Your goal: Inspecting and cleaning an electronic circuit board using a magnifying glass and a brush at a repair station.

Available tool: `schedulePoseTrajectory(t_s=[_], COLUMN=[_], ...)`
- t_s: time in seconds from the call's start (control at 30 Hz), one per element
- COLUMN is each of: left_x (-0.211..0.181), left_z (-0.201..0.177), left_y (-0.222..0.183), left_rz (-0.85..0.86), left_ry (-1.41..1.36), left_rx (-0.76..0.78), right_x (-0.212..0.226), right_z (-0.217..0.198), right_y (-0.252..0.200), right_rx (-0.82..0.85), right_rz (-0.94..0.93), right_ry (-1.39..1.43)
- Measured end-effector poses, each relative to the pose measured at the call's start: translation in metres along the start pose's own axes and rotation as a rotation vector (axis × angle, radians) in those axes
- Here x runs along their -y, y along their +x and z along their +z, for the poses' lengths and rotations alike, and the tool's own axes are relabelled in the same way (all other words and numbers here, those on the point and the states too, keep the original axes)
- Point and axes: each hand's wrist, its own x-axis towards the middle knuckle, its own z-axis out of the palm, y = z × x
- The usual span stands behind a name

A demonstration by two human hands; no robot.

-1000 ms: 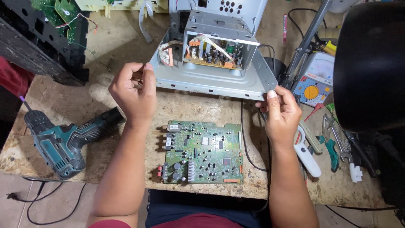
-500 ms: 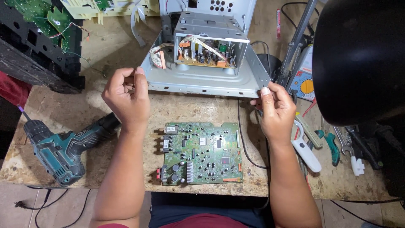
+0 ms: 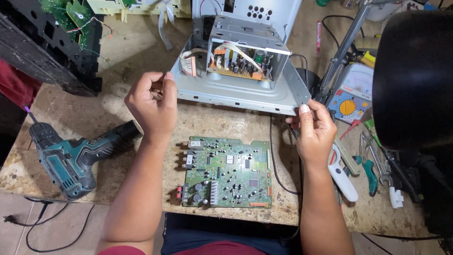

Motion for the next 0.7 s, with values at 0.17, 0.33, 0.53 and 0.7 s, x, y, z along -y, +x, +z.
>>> schedulePoseTrajectory(t_s=[0.17,0.33,0.53,0.7], left_x=[-0.0019,-0.0014,-0.0013,-0.0018], left_z=[-0.0002,-0.0014,-0.0020,-0.0017], left_y=[0.0009,0.0006,0.0013,0.0027], left_rz=[0.013,0.009,0.017,0.014], left_ry=[0.005,-0.005,0.006,-0.005], left_rx=[0.001,0.015,0.026,0.008], right_x=[-0.0020,-0.0020,0.0023,0.0063], right_z=[0.0000,-0.0004,0.0023,0.0033], right_y=[0.0012,0.0013,0.0012,0.0009], right_rx=[-0.003,-0.010,-0.018,-0.015], right_rz=[-0.006,-0.014,-0.003,-0.010], right_ry=[0.000,0.002,0.011,-0.011])
